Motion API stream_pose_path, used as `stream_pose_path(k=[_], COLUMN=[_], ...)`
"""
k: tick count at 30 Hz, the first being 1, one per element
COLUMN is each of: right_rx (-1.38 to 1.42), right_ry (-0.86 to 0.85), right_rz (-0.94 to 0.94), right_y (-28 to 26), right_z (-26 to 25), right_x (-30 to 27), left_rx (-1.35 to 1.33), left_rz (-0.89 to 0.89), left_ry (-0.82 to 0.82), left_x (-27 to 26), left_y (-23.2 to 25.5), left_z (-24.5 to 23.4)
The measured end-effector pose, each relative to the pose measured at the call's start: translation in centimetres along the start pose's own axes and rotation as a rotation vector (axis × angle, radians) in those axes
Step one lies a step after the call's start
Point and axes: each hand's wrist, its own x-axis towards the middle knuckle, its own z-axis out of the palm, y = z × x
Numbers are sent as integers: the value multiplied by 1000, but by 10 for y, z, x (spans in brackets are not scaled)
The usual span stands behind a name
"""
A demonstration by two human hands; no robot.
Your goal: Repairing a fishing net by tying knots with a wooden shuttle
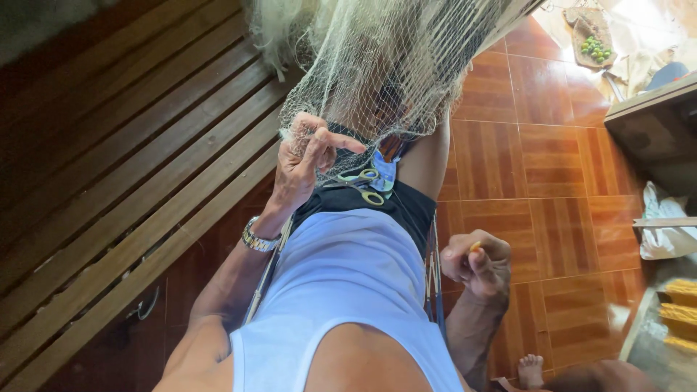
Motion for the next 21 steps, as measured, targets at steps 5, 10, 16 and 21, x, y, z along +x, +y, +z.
stream_pose_path(k=[5, 10, 16, 21], right_rx=[-135, -149, -156, -381], right_ry=[43, 68, 104, 107], right_rz=[-49, -105, -133, -125], right_y=[-22, -26, -19, -15], right_z=[-4, -7, -9, -7], right_x=[4, 7, 12, 20], left_rx=[9, 1, -19, -77], left_rz=[31, 36, -11, -38], left_ry=[6, 0, 21, -4], left_x=[-1, 0, -2, -2], left_y=[-11, -10, -12, -10], left_z=[-4, -1, 1, 0])
